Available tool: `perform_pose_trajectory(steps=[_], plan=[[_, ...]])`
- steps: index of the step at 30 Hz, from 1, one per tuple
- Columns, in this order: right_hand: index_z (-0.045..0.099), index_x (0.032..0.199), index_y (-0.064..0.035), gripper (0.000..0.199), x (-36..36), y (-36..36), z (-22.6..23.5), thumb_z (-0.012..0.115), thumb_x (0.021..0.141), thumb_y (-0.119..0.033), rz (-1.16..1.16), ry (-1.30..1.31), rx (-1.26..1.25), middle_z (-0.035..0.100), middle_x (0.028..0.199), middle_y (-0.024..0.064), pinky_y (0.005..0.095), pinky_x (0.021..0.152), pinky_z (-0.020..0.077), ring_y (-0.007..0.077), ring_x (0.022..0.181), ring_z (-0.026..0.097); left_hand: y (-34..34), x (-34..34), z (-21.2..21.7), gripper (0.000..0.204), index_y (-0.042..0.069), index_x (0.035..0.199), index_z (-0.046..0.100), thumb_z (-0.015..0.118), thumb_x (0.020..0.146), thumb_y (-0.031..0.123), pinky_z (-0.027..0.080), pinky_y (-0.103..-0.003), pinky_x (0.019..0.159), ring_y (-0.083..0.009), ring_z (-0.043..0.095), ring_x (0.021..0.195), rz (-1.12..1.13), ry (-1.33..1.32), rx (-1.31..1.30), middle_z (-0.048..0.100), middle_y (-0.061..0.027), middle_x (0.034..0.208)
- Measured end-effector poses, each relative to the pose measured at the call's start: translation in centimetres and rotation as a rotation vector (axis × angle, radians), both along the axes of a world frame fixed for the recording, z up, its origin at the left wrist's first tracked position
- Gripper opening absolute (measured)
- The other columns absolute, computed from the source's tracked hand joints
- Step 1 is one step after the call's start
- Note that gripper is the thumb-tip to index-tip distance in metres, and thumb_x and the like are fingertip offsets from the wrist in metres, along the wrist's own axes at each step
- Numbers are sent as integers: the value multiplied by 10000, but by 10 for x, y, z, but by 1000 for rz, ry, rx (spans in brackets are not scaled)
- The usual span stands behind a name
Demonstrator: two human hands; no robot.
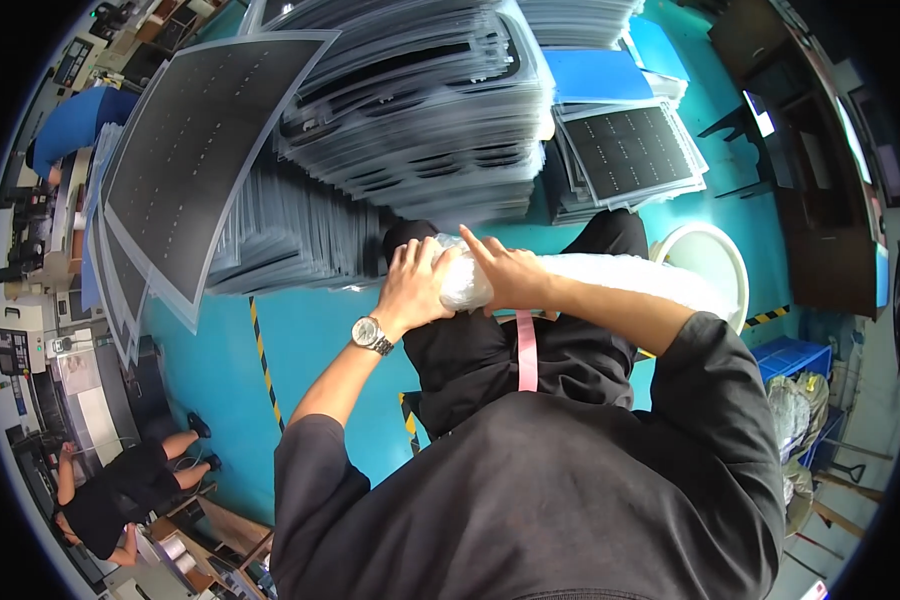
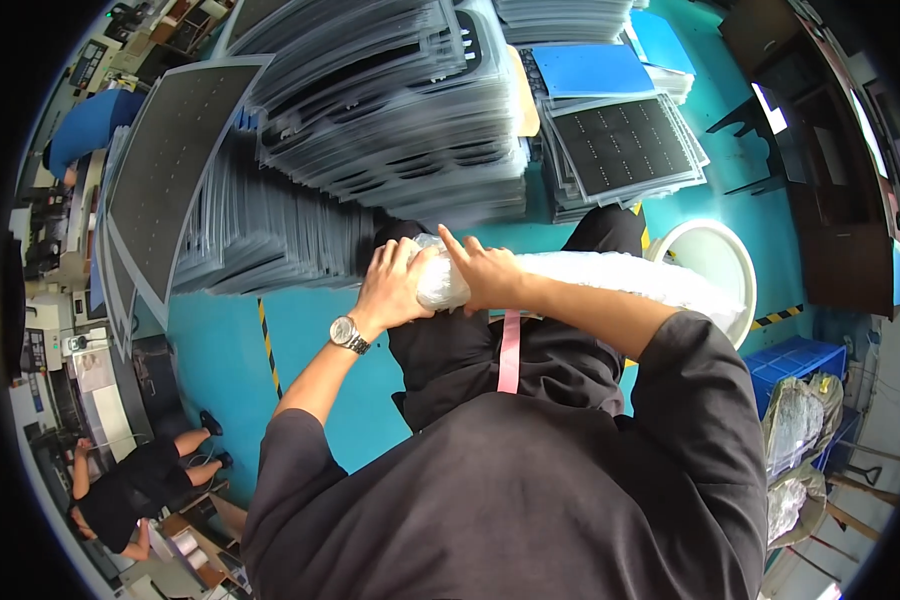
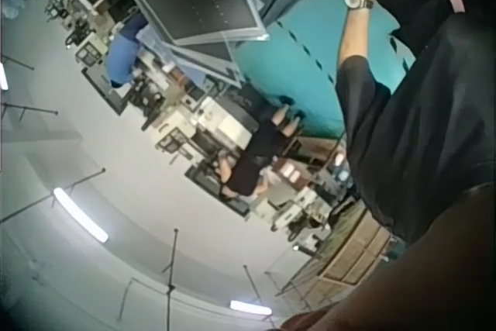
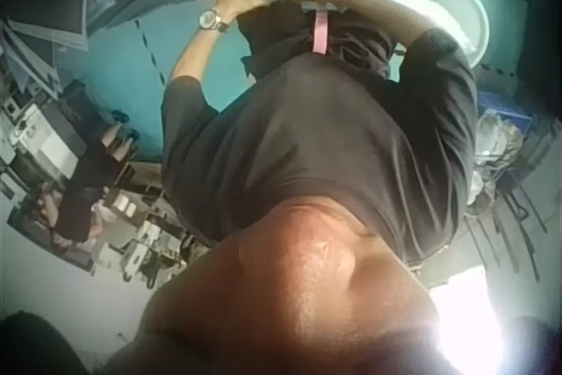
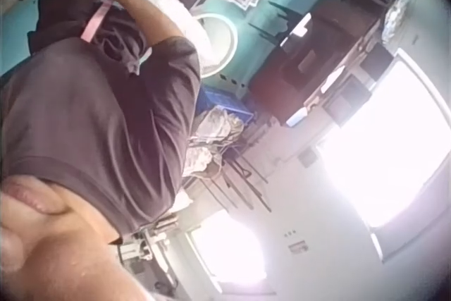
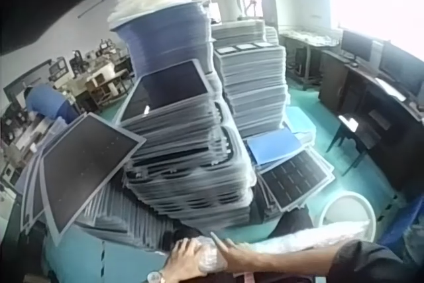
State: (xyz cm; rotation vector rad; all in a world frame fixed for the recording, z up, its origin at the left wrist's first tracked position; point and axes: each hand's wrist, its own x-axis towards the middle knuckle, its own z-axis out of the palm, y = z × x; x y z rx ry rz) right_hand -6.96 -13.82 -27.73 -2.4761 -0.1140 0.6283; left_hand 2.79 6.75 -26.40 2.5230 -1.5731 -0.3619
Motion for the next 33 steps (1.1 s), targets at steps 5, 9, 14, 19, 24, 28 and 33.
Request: perform_pose_trajectory(steps=[5, 9, 14, 19, 24, 28, 33], plan=[[307, 1533, -28, 1128, -1, 6, -19, 912, 594, -179, -136, -144, 99, 673, 1180, 270, 485, 878, 577, 445, 1038, 701, 22, 7, 17, 1158, 120, 1495, 455, 989, 507, 403, 351, -529, 1175, -430, 371, 1433, -39, 154, -253, 384, -231, 1559], [334, 1510, -13, 1065, 2, -22, 44, 890, 622, -204, -79, 51, 227, 697, 1126, 282, 495, 883, 558, 456, 1031, 692, 57, 11, 23, 1496, 88, 1650, 206, 977, 487, 623, 203, -534, 1268, -419, 154, 1580, 178, 288, -632, 49, -264, 1718], [335, 1490, 18, 1011, -2, -22, 55, 866, 665, -227, -72, 138, 325, 697, 1032, 296, 482, 886, 539, 462, 1011, 684, 43, -33, -18, 1209, 2, 1510, 428, 929, 624, 655, 392, -456, 1179, -306, 481, 1412, 483, 879, -1063, 475, -213, 1526], [329, 1428, 36, 956, -18, -6, 31, 863, 681, -230, -88, 13, 374, 672, 1081, 308, 484, 897, 529, 464, 1054, 664, 22, -42, -26, 310, -23, 1008, 619, 579, 958, 280, 490, -334, 875, -208, 644, 964, 735, 530, -1140, 696, -113, 1027], [317, 1452, 33, 971, -5, -18, 56, 863, 702, -253, -109, 140, 385, 683, 1026, 269, 469, 901, 522, 451, 1013, 677, 24, -34, -6, 891, 27, 1511, 444, 316, 1017, 757, 387, -435, 1144, -285, 518, 1347, 571, 787, -1279, 472, -171, 1539], [225, 1536, 58, 1241, -22, -15, 28, 945, 667, -458, -23, -308, 291, 461, 1434, 327, 488, 1101, 460, 471, 1354, 488, 27, -63, 25, 1337, 38, 1665, 63, 477, 774, 945, 239, -479, 1261, -304, 237, 1555, 540, 890, -1092, 147, -181, 1717], [157, 1602, -6, 1114, 6, -22, 46, 837, 852, -471, -211, -38, 669, 198, 1676, 244, 496, 1233, 295, 407, 1561, 206, 15, -82, -7, 1101, 4, 1610, 243, 707, 879, 685, 369, -430, 1171, -313, 446, 1417, 887, 499, -1131, 435, -188, 1557]])
